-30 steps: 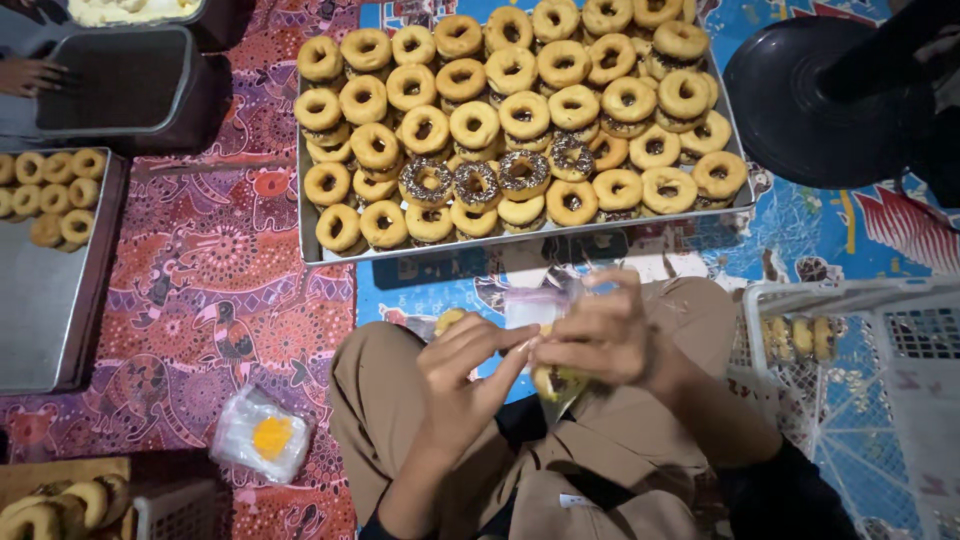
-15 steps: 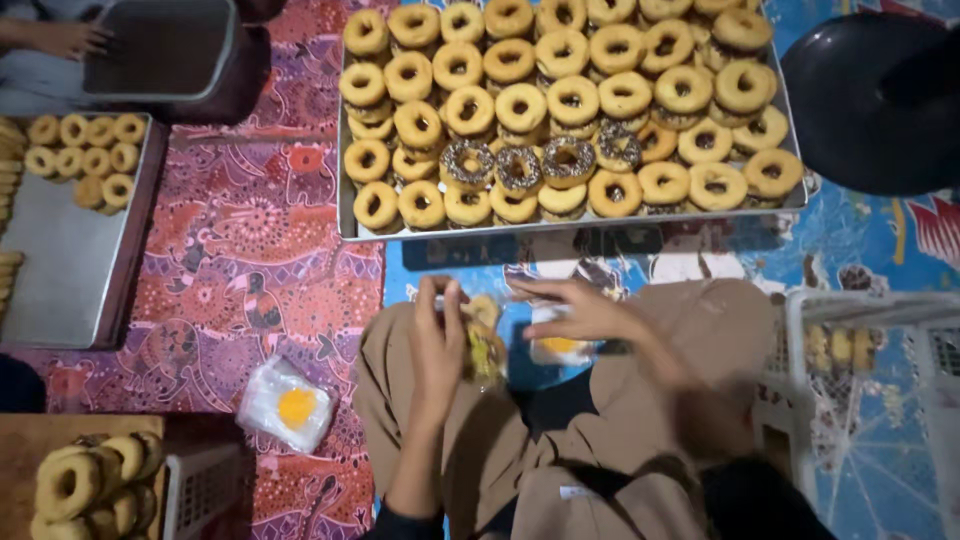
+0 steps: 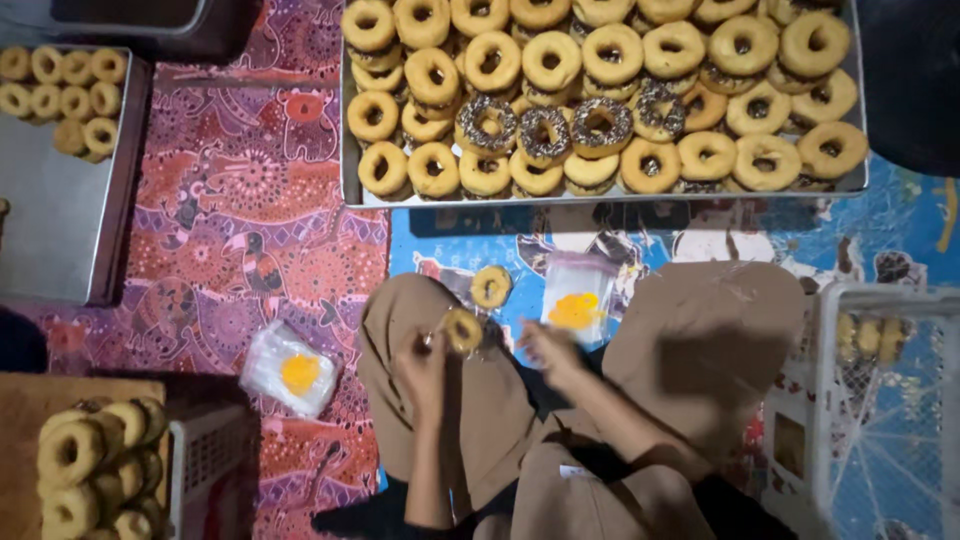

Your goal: The person sits on the floor and packages donuts one by one into small plastic bags. They pick up a donut from a metal tray, place it into a bag, and set the bag aside in a basket. The process is repeated continuously.

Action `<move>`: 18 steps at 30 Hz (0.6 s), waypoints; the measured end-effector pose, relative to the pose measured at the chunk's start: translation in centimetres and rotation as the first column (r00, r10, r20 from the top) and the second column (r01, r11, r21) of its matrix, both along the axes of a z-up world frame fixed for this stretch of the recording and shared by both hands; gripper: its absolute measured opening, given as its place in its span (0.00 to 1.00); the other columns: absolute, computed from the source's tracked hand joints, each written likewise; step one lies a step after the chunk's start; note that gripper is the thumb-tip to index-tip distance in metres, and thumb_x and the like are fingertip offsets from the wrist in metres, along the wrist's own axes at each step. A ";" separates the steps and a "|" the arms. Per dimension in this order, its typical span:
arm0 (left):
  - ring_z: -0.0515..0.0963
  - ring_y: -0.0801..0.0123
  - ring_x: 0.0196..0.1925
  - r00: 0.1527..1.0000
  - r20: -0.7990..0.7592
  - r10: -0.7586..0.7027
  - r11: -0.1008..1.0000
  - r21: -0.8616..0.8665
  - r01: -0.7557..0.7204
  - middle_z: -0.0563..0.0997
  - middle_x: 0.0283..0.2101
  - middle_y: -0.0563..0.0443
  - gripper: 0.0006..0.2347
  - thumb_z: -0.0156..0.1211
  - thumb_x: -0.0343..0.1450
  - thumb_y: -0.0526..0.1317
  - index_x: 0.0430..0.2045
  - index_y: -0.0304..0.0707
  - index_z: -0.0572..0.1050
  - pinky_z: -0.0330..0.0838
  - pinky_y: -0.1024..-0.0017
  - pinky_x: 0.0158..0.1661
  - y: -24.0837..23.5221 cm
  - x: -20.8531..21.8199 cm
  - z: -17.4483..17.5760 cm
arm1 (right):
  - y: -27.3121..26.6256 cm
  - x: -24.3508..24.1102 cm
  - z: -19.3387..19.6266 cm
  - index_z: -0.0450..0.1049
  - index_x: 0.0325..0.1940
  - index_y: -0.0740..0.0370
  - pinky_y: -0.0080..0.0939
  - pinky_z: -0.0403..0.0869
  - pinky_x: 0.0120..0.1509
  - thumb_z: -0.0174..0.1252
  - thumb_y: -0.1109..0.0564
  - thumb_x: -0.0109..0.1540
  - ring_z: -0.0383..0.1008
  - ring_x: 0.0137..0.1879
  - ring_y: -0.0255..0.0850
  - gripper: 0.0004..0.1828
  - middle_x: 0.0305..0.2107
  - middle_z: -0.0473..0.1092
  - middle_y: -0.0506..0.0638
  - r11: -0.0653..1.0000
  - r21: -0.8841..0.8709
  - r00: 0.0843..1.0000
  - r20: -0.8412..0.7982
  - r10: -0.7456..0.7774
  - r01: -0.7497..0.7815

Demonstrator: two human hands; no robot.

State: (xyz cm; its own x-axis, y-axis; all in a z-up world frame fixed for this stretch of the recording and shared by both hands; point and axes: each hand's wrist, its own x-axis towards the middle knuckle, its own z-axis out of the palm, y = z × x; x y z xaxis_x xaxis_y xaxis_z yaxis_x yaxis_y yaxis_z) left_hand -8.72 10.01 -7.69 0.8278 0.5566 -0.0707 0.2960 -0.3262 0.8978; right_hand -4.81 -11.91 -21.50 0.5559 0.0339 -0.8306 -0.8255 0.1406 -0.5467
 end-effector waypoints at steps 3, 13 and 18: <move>0.72 0.65 0.24 0.998 0.029 -0.054 0.999 -0.005 0.054 0.75 0.24 0.40 0.13 0.74 0.66 0.40 0.30 0.26 0.77 0.68 0.64 0.29 -2.0 6.7 -2.4 | -7.0 6.5 -0.2 0.81 0.38 0.60 0.44 0.72 0.38 0.64 0.48 0.63 0.77 0.34 0.44 0.13 0.30 0.78 0.54 0.705 -0.680 0.595 0.488 0.638 -0.199; 0.74 0.38 0.51 0.932 0.185 -0.312 0.850 0.493 0.187 0.76 0.48 0.27 0.13 0.59 0.68 0.32 0.46 0.27 0.74 0.69 0.51 0.52 -7.9 9.3 -3.5 | -9.5 12.3 0.5 0.77 0.38 0.57 0.56 0.69 0.62 0.63 0.61 0.56 0.72 0.57 0.50 0.07 0.43 0.74 0.54 0.016 -0.999 0.022 0.015 1.000 -0.048; 0.78 0.39 0.49 0.853 -0.042 -0.520 0.835 0.188 0.517 0.79 0.44 0.29 0.13 0.58 0.65 0.31 0.43 0.26 0.76 0.72 0.54 0.53 -15.3 9.1 -8.8 | -9.6 12.3 1.1 0.78 0.44 0.62 0.55 0.69 0.57 0.61 0.60 0.51 0.73 0.53 0.52 0.17 0.40 0.75 0.56 0.111 -0.994 0.047 0.111 0.993 0.011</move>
